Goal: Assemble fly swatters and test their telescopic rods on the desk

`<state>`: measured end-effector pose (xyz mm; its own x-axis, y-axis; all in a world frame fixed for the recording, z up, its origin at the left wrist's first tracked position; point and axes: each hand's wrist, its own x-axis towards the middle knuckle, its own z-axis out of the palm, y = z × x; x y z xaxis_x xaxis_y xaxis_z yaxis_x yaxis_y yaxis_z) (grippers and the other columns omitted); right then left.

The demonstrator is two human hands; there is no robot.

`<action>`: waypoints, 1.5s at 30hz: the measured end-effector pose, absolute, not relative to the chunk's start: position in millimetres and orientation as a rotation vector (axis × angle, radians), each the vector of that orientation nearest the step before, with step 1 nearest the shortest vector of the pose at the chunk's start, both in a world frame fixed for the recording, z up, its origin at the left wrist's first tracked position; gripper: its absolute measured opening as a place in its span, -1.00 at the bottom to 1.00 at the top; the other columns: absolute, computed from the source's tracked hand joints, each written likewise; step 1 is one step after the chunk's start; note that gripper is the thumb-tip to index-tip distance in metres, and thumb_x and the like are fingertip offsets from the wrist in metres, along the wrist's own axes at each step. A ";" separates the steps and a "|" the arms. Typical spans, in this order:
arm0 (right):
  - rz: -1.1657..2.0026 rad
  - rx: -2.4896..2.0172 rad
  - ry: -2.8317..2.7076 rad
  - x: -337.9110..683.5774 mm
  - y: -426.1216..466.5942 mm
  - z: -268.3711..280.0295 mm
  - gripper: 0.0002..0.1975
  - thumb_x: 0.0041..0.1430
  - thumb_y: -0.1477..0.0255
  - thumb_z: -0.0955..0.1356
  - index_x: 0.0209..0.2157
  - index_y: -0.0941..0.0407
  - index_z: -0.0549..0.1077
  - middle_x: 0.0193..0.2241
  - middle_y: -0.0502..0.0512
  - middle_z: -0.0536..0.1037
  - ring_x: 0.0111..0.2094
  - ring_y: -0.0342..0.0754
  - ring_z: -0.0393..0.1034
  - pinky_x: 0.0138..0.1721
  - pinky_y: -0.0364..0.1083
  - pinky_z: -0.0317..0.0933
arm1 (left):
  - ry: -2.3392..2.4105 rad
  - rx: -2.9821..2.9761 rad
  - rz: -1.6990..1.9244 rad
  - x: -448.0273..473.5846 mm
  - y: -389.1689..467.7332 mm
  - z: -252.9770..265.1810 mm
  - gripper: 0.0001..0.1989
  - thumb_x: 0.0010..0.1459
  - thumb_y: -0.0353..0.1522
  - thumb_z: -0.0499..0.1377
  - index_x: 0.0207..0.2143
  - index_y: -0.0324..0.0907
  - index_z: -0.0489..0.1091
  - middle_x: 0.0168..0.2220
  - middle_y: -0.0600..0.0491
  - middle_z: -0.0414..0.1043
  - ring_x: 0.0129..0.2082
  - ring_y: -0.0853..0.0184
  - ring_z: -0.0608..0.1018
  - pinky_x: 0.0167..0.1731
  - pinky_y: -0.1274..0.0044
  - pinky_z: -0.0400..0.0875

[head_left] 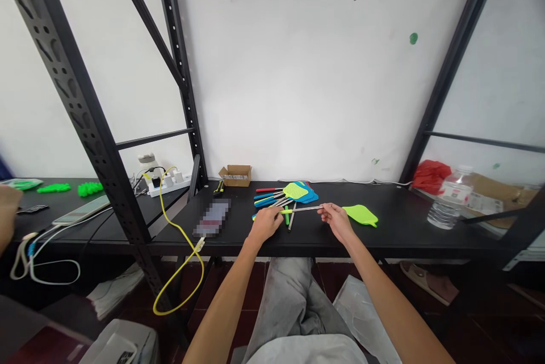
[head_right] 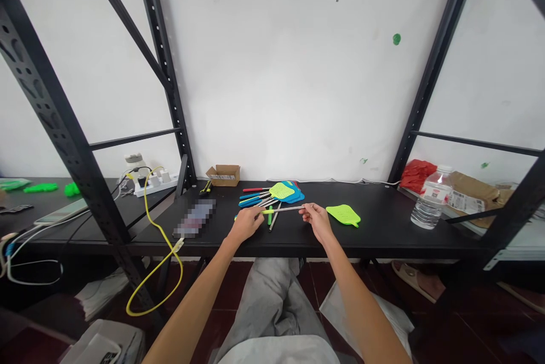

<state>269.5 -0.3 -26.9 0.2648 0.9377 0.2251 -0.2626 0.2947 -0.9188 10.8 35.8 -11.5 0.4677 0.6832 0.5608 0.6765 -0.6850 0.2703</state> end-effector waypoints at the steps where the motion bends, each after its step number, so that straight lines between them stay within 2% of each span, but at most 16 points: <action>1: 0.979 -0.906 -0.948 269.1 -0.9 -26.3 -0.66 -0.11 0.17 0.51 -0.44 0.15 0.52 -0.51 0.10 0.54 -0.53 -0.15 0.31 -0.48 -0.14 0.20 | 1.220 2.683 1.039 10.7 36.3 -11.9 -0.71 0.21 -0.43 0.01 -0.13 -0.13 0.49 -0.30 0.02 0.53 -0.30 0.29 0.53 -0.30 0.56 0.29; 11: 0.969 -0.966 -1.049 268.9 -1.0 -27.4 -0.61 -0.04 0.11 0.47 -0.55 0.17 0.43 -0.58 0.05 0.48 -0.57 -0.20 0.25 -0.50 -0.18 0.15 | 1.066 2.657 1.121 10.7 39.5 -16.1 -0.69 0.19 -0.48 0.00 -0.10 -0.18 0.45 -0.25 0.00 0.52 -0.29 0.31 0.52 -0.25 0.55 0.31; 17: 0.945 -1.005 -1.089 270.8 1.7 -29.7 -0.58 -0.01 0.07 0.45 -0.49 0.19 0.48 -0.62 0.05 0.45 -0.60 -0.20 0.24 -0.55 -0.18 0.10 | 1.018 2.660 1.084 10.3 37.0 -12.8 -0.71 0.20 -0.49 -0.01 -0.13 -0.19 0.45 -0.25 -0.01 0.51 -0.29 0.31 0.51 -0.29 0.57 0.31; 31: 0.901 -1.116 -1.294 269.9 3.7 -30.5 -0.50 0.08 -0.02 0.34 -0.52 0.18 0.45 -0.64 0.09 0.47 -0.62 -0.16 0.27 -0.56 -0.16 0.13 | 0.958 2.659 1.071 12.0 29.2 -5.3 -0.72 0.17 -0.47 0.01 -0.13 -0.18 0.45 -0.20 -0.01 0.51 -0.24 0.29 0.51 -0.21 0.52 0.34; 37: 0.807 -1.177 -1.516 266.8 3.3 -30.6 -0.46 0.16 -0.04 0.24 -0.51 0.16 0.45 -0.65 0.08 0.47 -0.61 -0.14 0.29 -0.52 -0.15 0.16 | 0.985 2.653 1.090 13.3 26.7 -5.0 -0.79 0.22 -0.33 0.06 -0.18 -0.14 0.46 -0.22 0.02 0.51 -0.26 0.30 0.52 -0.25 0.54 0.34; 41: 0.737 -1.231 -1.581 264.3 2.2 -29.1 -0.46 0.20 -0.02 0.20 -0.49 0.15 0.46 -0.64 0.08 0.48 -0.60 -0.12 0.29 -0.50 -0.15 0.16 | 1.032 2.654 1.084 13.8 27.0 -4.9 -0.72 0.23 -0.15 0.08 -0.20 -0.11 0.47 -0.22 0.03 0.53 -0.30 0.31 0.53 -0.29 0.55 0.32; 45: 0.571 -1.291 -1.612 259.1 -3.9 -24.2 -0.49 0.24 0.02 0.17 -0.41 0.13 0.49 -0.58 0.09 0.52 -0.55 -0.07 0.35 -0.48 -0.12 0.19 | 1.139 2.673 1.071 14.1 27.9 -5.5 -0.69 0.26 -0.13 0.04 -0.25 -0.11 0.48 -0.28 0.03 0.53 -0.28 0.29 0.53 -0.33 0.56 0.27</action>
